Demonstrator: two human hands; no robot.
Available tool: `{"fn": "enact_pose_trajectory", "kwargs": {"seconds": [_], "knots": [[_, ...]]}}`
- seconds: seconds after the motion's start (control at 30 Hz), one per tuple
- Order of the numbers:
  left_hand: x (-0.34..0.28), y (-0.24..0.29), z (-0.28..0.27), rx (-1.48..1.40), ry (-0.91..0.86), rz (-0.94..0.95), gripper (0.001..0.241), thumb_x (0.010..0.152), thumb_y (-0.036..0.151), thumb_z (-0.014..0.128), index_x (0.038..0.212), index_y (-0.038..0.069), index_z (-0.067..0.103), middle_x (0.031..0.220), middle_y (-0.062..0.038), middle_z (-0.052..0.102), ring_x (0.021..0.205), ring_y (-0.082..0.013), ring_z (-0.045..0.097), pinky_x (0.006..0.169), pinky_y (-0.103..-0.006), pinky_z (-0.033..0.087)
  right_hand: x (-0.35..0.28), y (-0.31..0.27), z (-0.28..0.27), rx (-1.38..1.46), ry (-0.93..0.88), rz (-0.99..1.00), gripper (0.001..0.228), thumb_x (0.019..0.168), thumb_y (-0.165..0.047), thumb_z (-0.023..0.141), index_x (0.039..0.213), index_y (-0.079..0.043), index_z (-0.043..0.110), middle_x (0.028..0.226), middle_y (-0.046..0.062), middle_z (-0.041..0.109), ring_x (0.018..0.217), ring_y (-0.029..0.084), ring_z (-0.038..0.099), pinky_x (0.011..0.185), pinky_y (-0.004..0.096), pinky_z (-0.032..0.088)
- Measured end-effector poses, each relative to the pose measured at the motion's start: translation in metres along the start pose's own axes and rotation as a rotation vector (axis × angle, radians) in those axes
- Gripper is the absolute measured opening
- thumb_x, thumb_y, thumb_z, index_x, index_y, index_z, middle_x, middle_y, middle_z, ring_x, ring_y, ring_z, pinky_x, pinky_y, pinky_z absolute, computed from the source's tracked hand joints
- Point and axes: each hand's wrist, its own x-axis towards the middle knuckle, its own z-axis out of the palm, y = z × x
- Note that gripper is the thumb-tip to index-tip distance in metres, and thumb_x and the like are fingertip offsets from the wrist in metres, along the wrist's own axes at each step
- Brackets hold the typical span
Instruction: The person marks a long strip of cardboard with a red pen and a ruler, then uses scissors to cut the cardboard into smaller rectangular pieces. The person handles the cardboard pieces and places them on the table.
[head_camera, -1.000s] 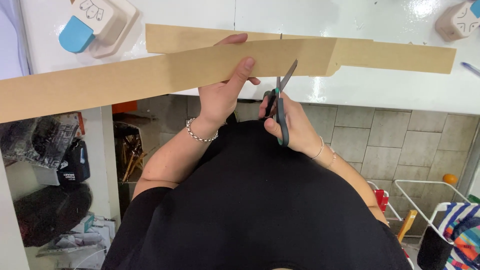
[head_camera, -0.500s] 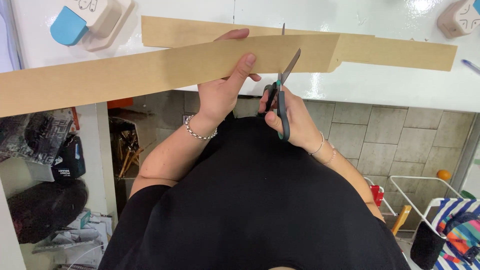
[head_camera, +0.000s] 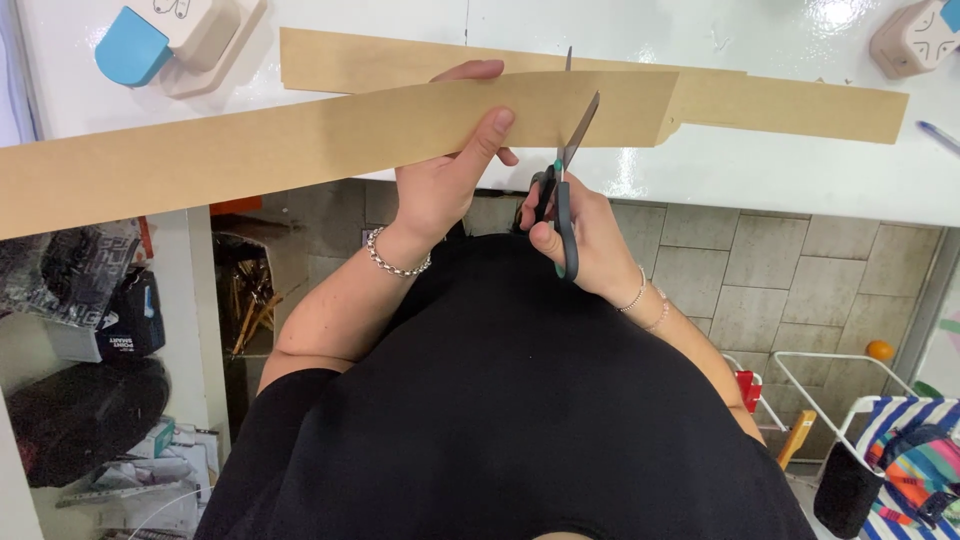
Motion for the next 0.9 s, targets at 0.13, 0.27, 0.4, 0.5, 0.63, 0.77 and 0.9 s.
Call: {"fn": "enact_pose_trajectory", "kwargs": {"seconds": [0.13, 0.27, 0.4, 0.5, 0.63, 0.77, 0.9], "knots": [[0.000, -0.001, 0.001, -0.059, -0.003, -0.001, 0.034, 0.099, 0.031, 0.066, 0.127, 0.014, 0.057, 0.113, -0.002, 0.064, 0.064, -0.0160, 0.070, 0.068, -0.0235, 0.059, -0.001, 0.003, 0.001, 0.012, 0.013, -0.005, 0.060, 0.087, -0.072, 0.047, 0.093, -0.012, 0.053, 0.083, -0.002, 0.061, 0.073, 0.012, 0.056, 0.071, 0.027, 0.046], [0.000, -0.002, 0.001, -0.047, -0.009, 0.015, 0.034, 0.099, 0.031, 0.066, 0.127, 0.013, 0.057, 0.108, -0.001, 0.066, 0.063, -0.0158, 0.070, 0.071, -0.0225, 0.057, -0.002, 0.002, 0.003, 0.023, 0.024, 0.022, 0.060, 0.086, -0.072, 0.047, 0.091, -0.013, 0.051, 0.079, -0.002, 0.059, 0.071, 0.012, 0.054, 0.070, 0.027, 0.045], [0.001, -0.001, 0.002, -0.027, 0.001, 0.032, 0.035, 0.099, 0.031, 0.066, 0.126, 0.011, 0.057, 0.108, -0.001, 0.066, 0.062, -0.0155, 0.070, 0.072, -0.0227, 0.057, -0.002, 0.008, 0.003, -0.050, 0.047, 0.037, 0.058, 0.087, -0.071, 0.046, 0.090, -0.013, 0.052, 0.077, -0.002, 0.060, 0.070, 0.012, 0.057, 0.070, 0.028, 0.046], [0.001, 0.000, 0.001, -0.003, -0.003, 0.030, 0.036, 0.099, 0.033, 0.066, 0.126, 0.011, 0.057, 0.112, -0.001, 0.065, 0.063, -0.0140, 0.070, 0.077, -0.0214, 0.055, -0.001, 0.009, 0.004, -0.063, 0.061, 0.052, 0.059, 0.087, -0.072, 0.045, 0.087, -0.013, 0.054, 0.073, -0.003, 0.060, 0.066, 0.012, 0.056, 0.067, 0.027, 0.045], [0.001, -0.001, 0.002, -0.009, 0.002, 0.036, 0.034, 0.100, 0.030, 0.066, 0.126, 0.011, 0.057, 0.113, 0.000, 0.065, 0.063, -0.0147, 0.070, 0.074, -0.0215, 0.055, -0.002, 0.013, 0.005, -0.056, 0.077, 0.065, 0.055, 0.088, -0.068, 0.049, 0.088, -0.013, 0.055, 0.073, -0.001, 0.065, 0.067, 0.012, 0.060, 0.066, 0.027, 0.046], [0.001, -0.002, 0.002, -0.009, 0.016, 0.036, 0.032, 0.100, 0.029, 0.066, 0.123, 0.009, 0.059, 0.129, 0.001, 0.060, 0.062, -0.0146, 0.070, 0.076, -0.0231, 0.057, -0.003, 0.012, 0.006, -0.059, 0.092, 0.107, 0.054, 0.086, -0.067, 0.051, 0.086, -0.013, 0.055, 0.070, 0.000, 0.068, 0.066, 0.012, 0.063, 0.066, 0.027, 0.048], [0.002, -0.001, 0.003, -0.020, 0.023, 0.048, 0.034, 0.099, 0.028, 0.067, 0.125, 0.009, 0.057, 0.122, -0.001, 0.063, 0.062, -0.0152, 0.070, 0.074, -0.0219, 0.056, -0.003, 0.014, 0.007, -0.047, 0.101, 0.116, 0.052, 0.087, -0.065, 0.052, 0.086, -0.013, 0.057, 0.067, 0.001, 0.067, 0.064, 0.011, 0.064, 0.065, 0.026, 0.049]]}}
